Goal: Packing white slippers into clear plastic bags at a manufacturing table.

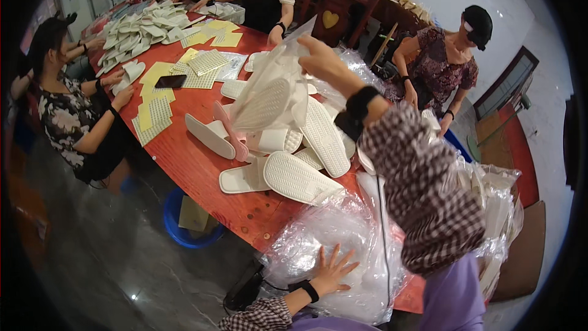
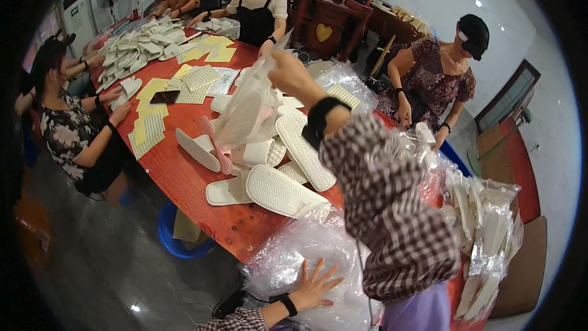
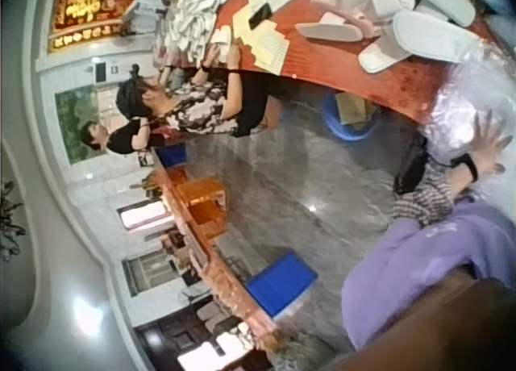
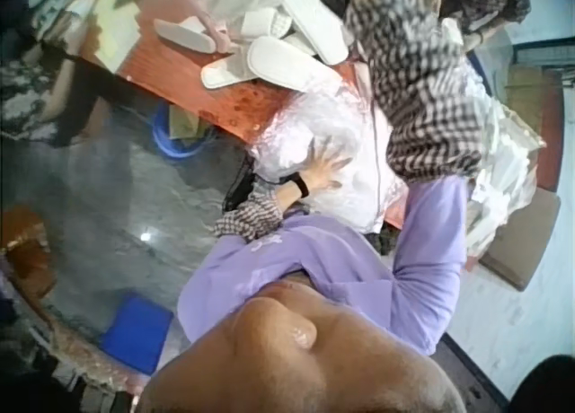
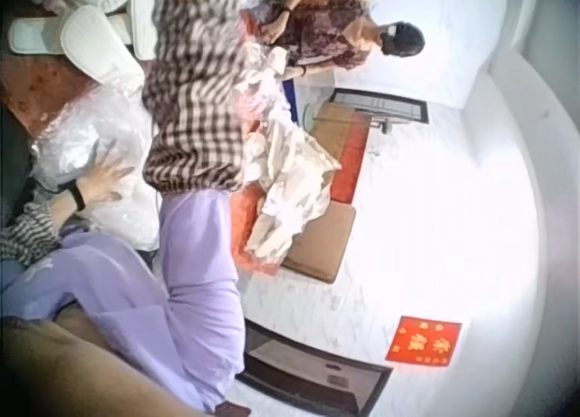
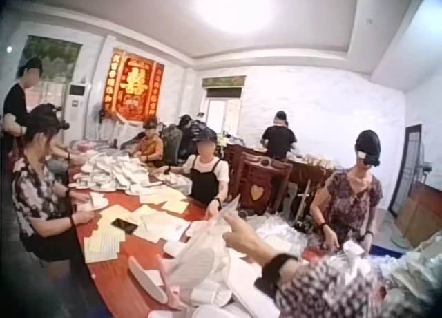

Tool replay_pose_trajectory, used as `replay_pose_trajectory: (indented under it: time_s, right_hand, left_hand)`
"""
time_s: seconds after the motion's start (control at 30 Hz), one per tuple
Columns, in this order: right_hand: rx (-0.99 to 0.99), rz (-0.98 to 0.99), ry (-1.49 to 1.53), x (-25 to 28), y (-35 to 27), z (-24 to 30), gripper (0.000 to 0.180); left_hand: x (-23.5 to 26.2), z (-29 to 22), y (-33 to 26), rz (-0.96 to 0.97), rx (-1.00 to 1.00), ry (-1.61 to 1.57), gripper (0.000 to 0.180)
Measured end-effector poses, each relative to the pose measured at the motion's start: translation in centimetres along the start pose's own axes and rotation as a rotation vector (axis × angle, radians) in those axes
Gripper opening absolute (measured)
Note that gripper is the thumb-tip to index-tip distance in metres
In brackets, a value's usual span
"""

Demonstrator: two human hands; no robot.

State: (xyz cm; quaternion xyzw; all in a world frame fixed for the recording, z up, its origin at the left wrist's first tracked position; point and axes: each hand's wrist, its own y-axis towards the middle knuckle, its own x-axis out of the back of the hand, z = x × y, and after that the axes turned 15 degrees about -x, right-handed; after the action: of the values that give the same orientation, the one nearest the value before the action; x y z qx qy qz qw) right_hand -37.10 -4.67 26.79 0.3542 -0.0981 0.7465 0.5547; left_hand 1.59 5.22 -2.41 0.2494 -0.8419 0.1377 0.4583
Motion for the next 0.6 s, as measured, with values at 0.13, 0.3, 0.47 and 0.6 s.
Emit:
replay_pose_trajectory:
  time_s: [0.13,0.3,0.47,0.6]
  right_hand:
    - [0.141,0.204,0.399,3.0,0.2,4.9,0.059]
    - [0.099,0.042,-0.333,3.5,-0.8,3.7,0.046]
    - [-0.284,0.071,-0.101,1.2,-7.0,-3.4,0.059]
    - [-0.152,-0.251,-0.047,0.1,-13.3,-12.6,0.049]
  left_hand:
    - [0.8,0.3,0.4,0.003,0.007,0.031,0.090]
    - [0.5,0.0,-0.7,-0.008,0.018,0.022,0.089]
    - [0.1,0.3,-0.8,0.030,0.023,0.019,0.089]
    - [0.2,0.3,0.3,-0.002,-0.008,0.040,0.090]
